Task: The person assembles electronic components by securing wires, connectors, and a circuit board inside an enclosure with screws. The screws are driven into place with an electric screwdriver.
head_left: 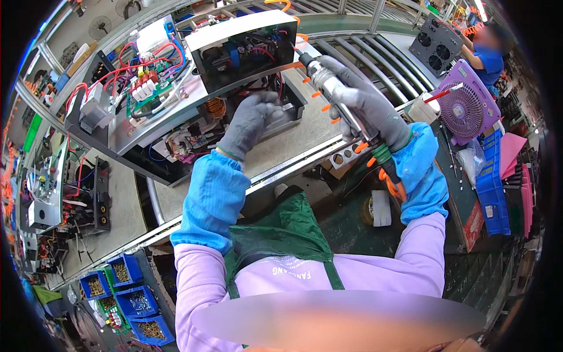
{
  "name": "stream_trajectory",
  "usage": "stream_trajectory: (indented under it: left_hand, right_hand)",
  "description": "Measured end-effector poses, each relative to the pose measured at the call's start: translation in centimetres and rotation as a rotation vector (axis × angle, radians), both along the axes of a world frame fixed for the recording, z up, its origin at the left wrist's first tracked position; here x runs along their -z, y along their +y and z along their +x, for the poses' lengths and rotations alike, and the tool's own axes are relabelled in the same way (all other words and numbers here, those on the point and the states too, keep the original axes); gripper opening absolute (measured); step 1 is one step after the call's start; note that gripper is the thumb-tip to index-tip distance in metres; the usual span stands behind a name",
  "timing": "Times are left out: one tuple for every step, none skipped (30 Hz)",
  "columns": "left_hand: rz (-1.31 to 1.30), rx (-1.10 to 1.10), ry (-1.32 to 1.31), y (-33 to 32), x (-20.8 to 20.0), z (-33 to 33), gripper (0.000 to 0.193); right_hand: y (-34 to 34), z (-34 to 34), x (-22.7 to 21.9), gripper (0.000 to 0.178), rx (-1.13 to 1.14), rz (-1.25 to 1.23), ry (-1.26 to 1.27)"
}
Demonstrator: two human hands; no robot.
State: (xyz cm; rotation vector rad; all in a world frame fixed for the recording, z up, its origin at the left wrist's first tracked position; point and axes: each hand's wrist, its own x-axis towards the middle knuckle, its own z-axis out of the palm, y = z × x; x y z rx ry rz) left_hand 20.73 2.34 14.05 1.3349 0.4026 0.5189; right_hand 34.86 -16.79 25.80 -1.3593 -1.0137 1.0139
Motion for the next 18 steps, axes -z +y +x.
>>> stream_trajectory:
  left_hand:
    - [-0.075, -0.007, 0.003, 0.2, 0.6, -0.4, 0.030]
    - [-0.133, -0.017, -0.017, 0.2, 0.9, -0.9, 0.030]
    - [-0.133, -0.013, -0.018, 0.1, 1.2, -1.3, 0.030]
    - [-0.180, -0.019, -0.039, 0.2, 1.5, -1.6, 0.028]
    - [-0.227, -0.025, -0.060, 0.2, 1.7, -1.8, 0.027]
    - [-0.228, -0.025, -0.061, 0.1, 1.7, -2.2, 0.027]
    - [-0.247, -0.046, -0.060, 0.1, 1.7, -2.5, 0.026]
    - [-0.265, -0.066, -0.058, 0.1, 1.6, -2.8, 0.026]
    - [-0.266, -0.064, -0.060, 0.0, 1.6, -3.1, 0.026]
    - [-0.259, -0.077, -0.048, 0.0, 1.6, -3.3, 0.026]
    - [-0.252, -0.091, -0.036, 0.0, 1.6, -3.5, 0.027]
    - [-0.252, -0.091, -0.037, 0.1, 1.6, -3.7, 0.027]
    - [-0.260, -0.096, -0.046, 0.1, 1.5, -3.8, 0.026]
    - [-0.267, -0.101, -0.055, 0.1, 1.5, -3.9, 0.026]
    - [-0.266, -0.098, -0.057, 0.0, 1.4, -4.0, 0.026]
    - [-0.245, -0.115, -0.051, -0.1, 1.2, -4.1, 0.025]
    - [-0.223, -0.132, -0.046, -0.3, 1.1, -4.2, 0.024]
    - [-0.222, -0.134, -0.048, -0.2, 1.2, -4.3, 0.024]
  right_hand:
    - [0.2, 0.2, 0.1, 0.060, 0.004, 0.000, 0.001]
    - [0.3, 0.4, 0.2, 0.060, -0.038, 0.046, 0.152]
    - [0.3, 0.6, 0.2, 0.059, -0.079, 0.091, 0.300]
    - [0.0, 1.0, -0.2, 0.059, -0.094, -0.024, 0.289]
    - [-0.1, 0.6, -0.4, 0.059, -0.090, -0.024, 0.287]
    - [0.0, 0.2, -0.5, 0.058, -0.061, -0.040, 0.267]
    - [0.1, -0.2, -0.7, 0.057, -0.031, -0.055, 0.246]
    - [0.2, -0.5, -0.8, 0.057, -0.032, -0.056, 0.245]
    - [0.2, -0.8, -1.0, 0.057, -0.010, -0.040, 0.247]
    - [0.2, -1.0, -1.1, 0.056, 0.011, -0.024, 0.249]
    - [0.1, -1.0, -1.1, 0.056, 0.013, -0.025, 0.248]
    - [0.1, -1.0, -1.2, 0.056, 0.004, -0.070, 0.231]
    - [0.1, -0.9, -1.2, 0.056, -0.005, -0.115, 0.214]
    - [0.3, -1.0, -1.1, 0.056, -0.006, -0.115, 0.213]
    - [0.4, -1.0, -1.0, 0.056, 0.003, -0.072, 0.183]
    - [0.5, -1.0, -0.9, 0.056, 0.011, -0.030, 0.153]
    - [0.5, -1.1, -0.7, 0.056, 0.014, -0.028, 0.152]
    - [0.7, -1.2, -0.6, 0.056, 0.008, 0.007, 0.135]
